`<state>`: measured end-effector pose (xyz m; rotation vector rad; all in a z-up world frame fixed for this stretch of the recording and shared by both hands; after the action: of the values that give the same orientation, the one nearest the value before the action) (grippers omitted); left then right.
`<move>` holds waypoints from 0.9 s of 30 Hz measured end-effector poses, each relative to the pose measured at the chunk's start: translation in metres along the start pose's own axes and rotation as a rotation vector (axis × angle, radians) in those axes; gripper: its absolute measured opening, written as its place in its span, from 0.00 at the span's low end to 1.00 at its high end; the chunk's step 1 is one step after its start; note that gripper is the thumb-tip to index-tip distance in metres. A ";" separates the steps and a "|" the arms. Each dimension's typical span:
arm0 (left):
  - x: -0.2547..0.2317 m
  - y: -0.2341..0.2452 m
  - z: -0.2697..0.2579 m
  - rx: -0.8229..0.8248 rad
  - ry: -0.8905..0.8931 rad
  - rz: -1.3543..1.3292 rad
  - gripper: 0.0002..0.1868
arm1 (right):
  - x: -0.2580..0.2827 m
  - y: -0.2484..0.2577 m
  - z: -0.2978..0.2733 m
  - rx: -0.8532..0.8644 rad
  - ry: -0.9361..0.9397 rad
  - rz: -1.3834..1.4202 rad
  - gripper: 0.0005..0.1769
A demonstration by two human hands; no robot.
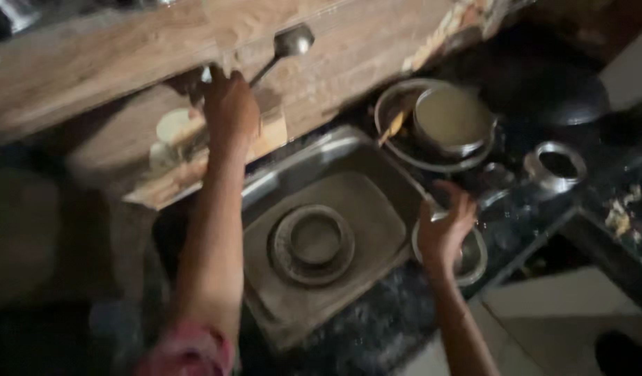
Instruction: The person pours blended batter from a blender jar into a large bowl, scrapes the jar with a spatula, rinses the jar and lid at the sink, places them on a dish rack, then plugs in the blender base and sets the jar on it.
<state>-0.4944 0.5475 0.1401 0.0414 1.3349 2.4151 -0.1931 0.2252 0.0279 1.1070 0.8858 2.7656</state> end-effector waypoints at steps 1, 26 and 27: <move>-0.002 0.010 -0.009 -0.052 0.022 -0.057 0.15 | 0.023 -0.015 0.002 0.036 0.011 0.102 0.22; 0.072 -0.163 -0.135 0.272 0.447 -1.248 0.22 | 0.137 -0.343 -0.070 0.984 -0.681 1.179 0.24; 0.069 -0.160 -0.133 0.302 0.429 -1.203 0.21 | 0.131 -0.347 -0.076 1.011 -0.748 1.112 0.25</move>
<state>-0.5361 0.5399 -0.0751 -0.9502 1.2947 1.2177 -0.3990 0.5083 -0.1145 3.2632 1.9561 1.7106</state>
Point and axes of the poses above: each hand's wrist, its own z-axis towards the middle knuckle, its own y-axis out of the back of the hand, x = y × z, the point moved 10 cm from there along z, towards the middle knuckle, and after that the axes turned 2 degrees about -x, right-handed, at the moved point
